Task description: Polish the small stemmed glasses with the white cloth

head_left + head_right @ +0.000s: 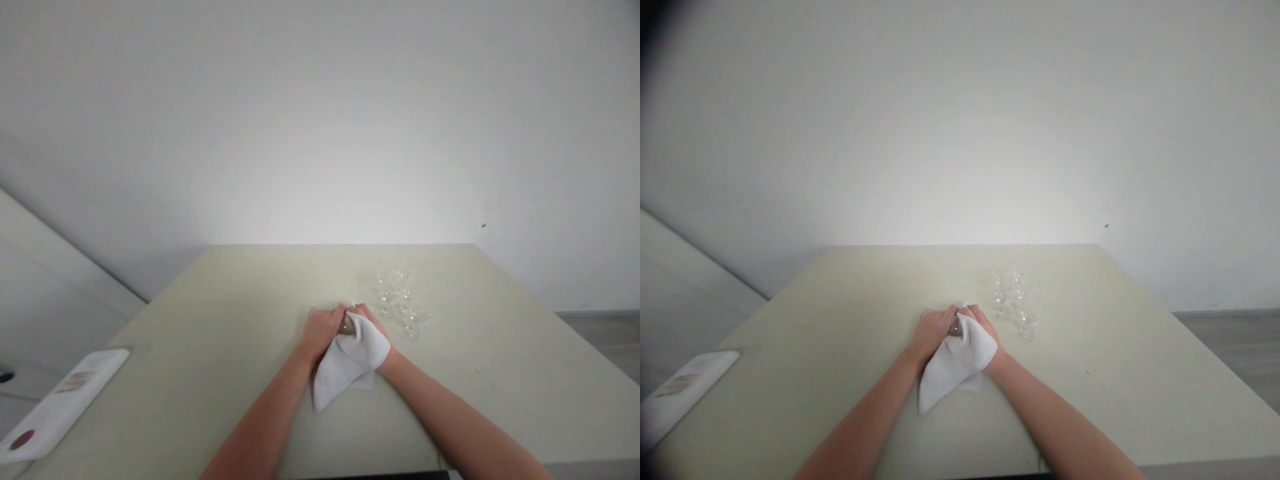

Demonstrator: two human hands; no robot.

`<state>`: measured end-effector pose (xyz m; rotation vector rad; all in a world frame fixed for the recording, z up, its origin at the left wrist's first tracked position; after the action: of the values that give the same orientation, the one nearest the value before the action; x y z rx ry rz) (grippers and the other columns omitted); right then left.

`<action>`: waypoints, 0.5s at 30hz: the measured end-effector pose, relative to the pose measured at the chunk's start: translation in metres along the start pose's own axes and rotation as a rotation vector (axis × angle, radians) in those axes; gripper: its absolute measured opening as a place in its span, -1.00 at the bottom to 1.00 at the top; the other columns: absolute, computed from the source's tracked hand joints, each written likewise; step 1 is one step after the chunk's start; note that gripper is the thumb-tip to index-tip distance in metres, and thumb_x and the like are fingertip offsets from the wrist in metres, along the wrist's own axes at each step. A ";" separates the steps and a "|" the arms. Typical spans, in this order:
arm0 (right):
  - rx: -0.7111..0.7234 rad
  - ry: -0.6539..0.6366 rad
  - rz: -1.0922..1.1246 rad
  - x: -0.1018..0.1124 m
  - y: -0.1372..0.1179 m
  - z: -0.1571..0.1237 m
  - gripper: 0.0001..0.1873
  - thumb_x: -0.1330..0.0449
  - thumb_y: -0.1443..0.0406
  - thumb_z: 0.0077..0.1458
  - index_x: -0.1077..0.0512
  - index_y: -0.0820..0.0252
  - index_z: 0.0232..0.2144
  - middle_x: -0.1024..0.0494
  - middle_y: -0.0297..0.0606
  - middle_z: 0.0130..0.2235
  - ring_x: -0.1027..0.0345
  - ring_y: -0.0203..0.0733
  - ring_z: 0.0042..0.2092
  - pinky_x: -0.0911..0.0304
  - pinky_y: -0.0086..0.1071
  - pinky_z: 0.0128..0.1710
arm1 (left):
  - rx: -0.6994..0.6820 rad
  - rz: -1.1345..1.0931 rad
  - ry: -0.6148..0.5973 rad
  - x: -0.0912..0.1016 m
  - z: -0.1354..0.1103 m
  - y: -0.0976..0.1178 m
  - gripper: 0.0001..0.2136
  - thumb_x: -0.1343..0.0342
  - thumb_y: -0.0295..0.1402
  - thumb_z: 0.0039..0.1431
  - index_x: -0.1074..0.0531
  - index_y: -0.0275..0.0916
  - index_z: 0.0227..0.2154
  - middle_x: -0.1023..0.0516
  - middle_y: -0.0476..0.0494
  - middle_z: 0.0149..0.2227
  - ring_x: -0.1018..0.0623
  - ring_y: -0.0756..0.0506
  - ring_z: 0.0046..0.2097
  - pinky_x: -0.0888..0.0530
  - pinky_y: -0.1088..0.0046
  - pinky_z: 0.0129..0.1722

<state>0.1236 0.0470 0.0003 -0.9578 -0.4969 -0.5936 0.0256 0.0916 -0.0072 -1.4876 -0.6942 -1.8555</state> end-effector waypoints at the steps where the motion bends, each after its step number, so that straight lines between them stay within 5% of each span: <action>1: 0.046 -0.015 -0.024 -0.001 -0.003 0.001 -0.58 -0.20 0.26 0.08 -0.39 0.11 0.03 -0.43 -0.12 -0.11 -0.35 -0.06 -0.09 -0.38 -0.19 -0.06 | 0.023 0.000 -0.010 0.000 -0.001 -0.001 -0.86 0.07 -0.42 0.30 -0.31 -0.24 -0.12 -0.57 -0.15 -0.37 -0.58 -0.13 -0.30 -0.40 0.41 -0.30; 7: 0.232 0.000 -0.180 0.000 -0.020 0.002 -0.59 -0.20 0.33 0.07 -0.42 0.14 0.01 -0.37 -0.02 0.01 -0.23 0.01 0.03 -0.29 -0.07 0.06 | 0.092 -0.063 0.118 0.005 0.000 -0.005 -0.85 0.03 -0.47 0.26 -0.32 -0.23 -0.14 -0.54 -0.13 -0.36 -0.55 -0.13 -0.26 -0.40 0.40 -0.26; 11: -0.014 0.065 -0.100 0.007 -0.006 0.006 -0.78 -0.10 0.31 0.18 -0.53 0.24 -0.23 -0.51 -0.12 -0.18 -0.39 -0.12 -0.14 -0.42 -0.27 -0.13 | -0.001 -0.043 0.312 0.020 -0.003 -0.002 -0.89 0.03 -0.39 0.29 -0.35 -0.23 -0.18 -0.53 -0.16 -0.29 -0.50 -0.14 -0.18 -0.37 0.33 -0.12; 15: -0.127 0.076 -0.081 0.013 0.003 -0.002 -0.81 -0.10 0.23 0.26 -0.47 0.16 -0.19 -0.53 -0.18 -0.12 -0.42 -0.18 -0.15 -0.42 -0.27 -0.19 | -0.105 -0.013 0.280 0.021 -0.003 0.006 -0.88 0.05 -0.40 0.31 -0.37 -0.22 -0.19 -0.52 -0.14 -0.29 -0.50 -0.12 -0.19 -0.36 0.31 -0.09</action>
<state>0.1352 0.0433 0.0055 -1.0354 -0.4357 -0.7389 0.0251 0.0819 0.0129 -1.2528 -0.4798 -2.0852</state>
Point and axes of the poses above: each hand's wrist, its own z-axis towards the middle knuckle, its own x-axis out of the back of the hand, y = z × x, the point moved 8 cm from there along z, towards the middle knuckle
